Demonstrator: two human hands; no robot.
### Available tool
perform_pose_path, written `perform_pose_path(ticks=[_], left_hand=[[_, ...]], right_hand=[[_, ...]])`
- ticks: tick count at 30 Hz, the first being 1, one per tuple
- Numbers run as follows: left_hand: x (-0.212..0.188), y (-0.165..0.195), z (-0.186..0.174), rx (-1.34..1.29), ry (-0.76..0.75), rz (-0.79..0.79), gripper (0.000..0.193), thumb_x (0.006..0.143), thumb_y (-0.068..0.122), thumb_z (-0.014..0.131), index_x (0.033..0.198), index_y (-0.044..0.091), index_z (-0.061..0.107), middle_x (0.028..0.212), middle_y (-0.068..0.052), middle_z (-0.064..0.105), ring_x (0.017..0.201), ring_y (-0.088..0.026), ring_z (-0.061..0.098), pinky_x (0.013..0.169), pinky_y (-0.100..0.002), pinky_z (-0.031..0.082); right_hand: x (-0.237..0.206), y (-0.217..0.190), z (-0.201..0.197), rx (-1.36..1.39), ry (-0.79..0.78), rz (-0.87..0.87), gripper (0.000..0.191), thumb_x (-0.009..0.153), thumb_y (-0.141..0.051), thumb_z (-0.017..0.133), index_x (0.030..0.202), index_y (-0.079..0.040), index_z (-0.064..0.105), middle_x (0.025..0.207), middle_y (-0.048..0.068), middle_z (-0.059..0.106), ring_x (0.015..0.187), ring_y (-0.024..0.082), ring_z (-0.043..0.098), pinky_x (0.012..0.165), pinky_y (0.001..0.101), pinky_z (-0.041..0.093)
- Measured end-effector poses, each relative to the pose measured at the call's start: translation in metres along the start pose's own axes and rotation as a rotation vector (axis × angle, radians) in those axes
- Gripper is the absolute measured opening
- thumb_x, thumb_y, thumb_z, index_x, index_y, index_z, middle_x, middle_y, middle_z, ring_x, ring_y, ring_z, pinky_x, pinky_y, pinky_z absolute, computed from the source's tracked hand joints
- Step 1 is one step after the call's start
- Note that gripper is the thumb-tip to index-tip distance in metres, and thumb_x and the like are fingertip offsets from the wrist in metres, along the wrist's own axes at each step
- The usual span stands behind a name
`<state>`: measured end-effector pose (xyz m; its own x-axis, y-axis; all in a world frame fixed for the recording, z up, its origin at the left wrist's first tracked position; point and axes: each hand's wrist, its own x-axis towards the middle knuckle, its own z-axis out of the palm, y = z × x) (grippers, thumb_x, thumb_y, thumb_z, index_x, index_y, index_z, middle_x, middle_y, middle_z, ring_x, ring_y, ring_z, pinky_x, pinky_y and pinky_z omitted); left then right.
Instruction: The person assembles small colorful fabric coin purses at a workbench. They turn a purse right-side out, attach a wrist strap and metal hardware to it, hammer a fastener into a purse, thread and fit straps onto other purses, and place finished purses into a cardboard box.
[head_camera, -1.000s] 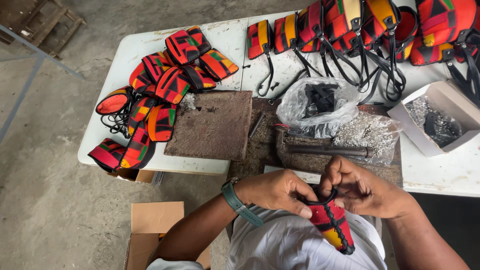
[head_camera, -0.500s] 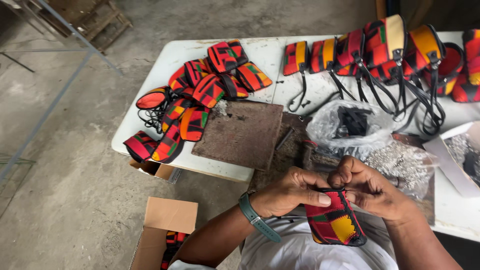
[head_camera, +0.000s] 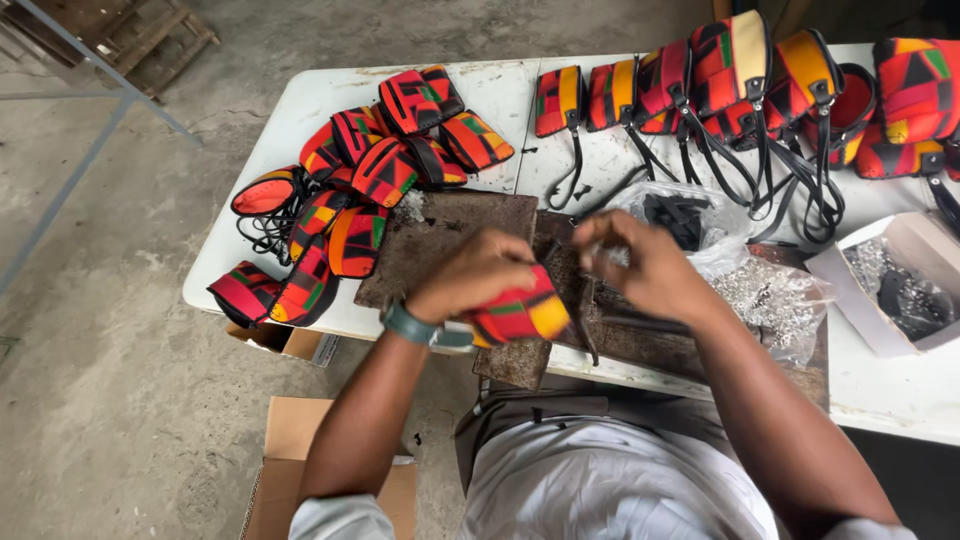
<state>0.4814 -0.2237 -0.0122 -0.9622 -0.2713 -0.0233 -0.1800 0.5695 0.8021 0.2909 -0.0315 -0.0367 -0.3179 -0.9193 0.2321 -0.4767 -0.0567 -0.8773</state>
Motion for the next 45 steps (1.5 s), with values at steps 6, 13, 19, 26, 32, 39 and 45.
perform_pose_path(ticks=[6, 13, 19, 26, 32, 39, 45], left_hand=[[0.057, -0.040, -0.025, 0.259, -0.013, -0.136, 0.028, 0.075, 0.027, 0.071, 0.087, 0.002, 0.075, 0.076, -0.016, 0.073, 0.072, -0.022, 0.070, 0.070, -0.037, 0.055], [0.076, -0.057, -0.019, 0.328, 0.201, -0.060, 0.035, 0.075, 0.027, 0.082, 0.099, 0.003, 0.074, 0.099, -0.015, 0.076, 0.092, -0.029, 0.073, 0.084, -0.039, 0.056], [0.067, 0.004, -0.003, 0.372, 0.610, 0.320, 0.037, 0.085, 0.020, 0.080, 0.114, 0.001, 0.069, 0.111, -0.019, 0.069, 0.099, -0.035, 0.069, 0.086, -0.043, 0.054], [0.068, 0.071, 0.076, -0.061, 0.385, 0.147, 0.031, 0.099, 0.021, 0.066, 0.127, 0.008, 0.071, 0.102, -0.010, 0.078, 0.088, -0.018, 0.080, 0.079, -0.031, 0.061], [0.088, 0.037, 0.143, -1.161, 0.151, 0.207, 0.028, 0.105, 0.010, 0.060, 0.129, -0.004, 0.066, 0.110, -0.011, 0.075, 0.099, -0.019, 0.073, 0.088, -0.035, 0.062], [0.098, -0.023, 0.180, -1.158, 0.382, 0.041, 0.023, 0.100, 0.004, 0.063, 0.121, -0.003, 0.065, 0.102, -0.014, 0.074, 0.089, -0.017, 0.073, 0.082, -0.035, 0.062], [0.076, -0.041, 0.177, -1.168, 0.388, 0.081, 0.011, 0.101, 0.001, 0.064, 0.112, -0.002, 0.063, 0.104, -0.014, 0.073, 0.082, -0.012, 0.062, 0.082, -0.035, 0.062]], right_hand=[[0.082, 0.028, 0.016, -1.035, -0.009, -0.139, 0.033, 0.085, -0.016, 0.066, 0.117, -0.011, 0.070, 0.107, 0.012, 0.073, 0.112, 0.032, 0.065, 0.091, 0.0458, 0.052], [0.107, 0.049, -0.002, -0.816, -0.024, -0.115, 0.018, 0.091, -0.017, 0.066, 0.104, -0.018, 0.078, 0.107, 0.009, 0.075, 0.102, 0.031, 0.069, 0.098, 0.0447, 0.052], [0.091, 0.020, -0.039, 0.135, 0.292, -0.104, 0.011, 0.093, -0.006, 0.080, 0.100, -0.001, 0.073, 0.094, 0.006, 0.076, 0.084, 0.012, 0.069, 0.076, 0.0284, 0.058], [0.017, 0.000, -0.079, 0.385, 0.288, -0.111, 0.013, 0.095, -0.003, 0.078, 0.103, 0.003, 0.069, 0.089, 0.009, 0.073, 0.078, 0.012, 0.069, 0.072, 0.0261, 0.059], [-0.008, 0.034, -0.085, 0.429, 0.187, -0.033, 0.010, 0.092, -0.001, 0.074, 0.098, 0.004, 0.068, 0.086, 0.009, 0.075, 0.074, 0.014, 0.073, 0.067, 0.0285, 0.060], [0.011, 0.086, -0.101, -0.496, 0.294, 0.166, 0.021, 0.098, -0.024, 0.077, 0.109, -0.006, 0.075, 0.094, 0.016, 0.077, 0.080, 0.029, 0.075, 0.074, 0.0359, 0.057], [0.012, 0.109, -0.084, -0.765, 0.088, 0.479, 0.023, 0.093, -0.025, 0.073, 0.116, -0.019, 0.077, 0.100, 0.015, 0.076, 0.089, 0.033, 0.072, 0.082, 0.0412, 0.053]])
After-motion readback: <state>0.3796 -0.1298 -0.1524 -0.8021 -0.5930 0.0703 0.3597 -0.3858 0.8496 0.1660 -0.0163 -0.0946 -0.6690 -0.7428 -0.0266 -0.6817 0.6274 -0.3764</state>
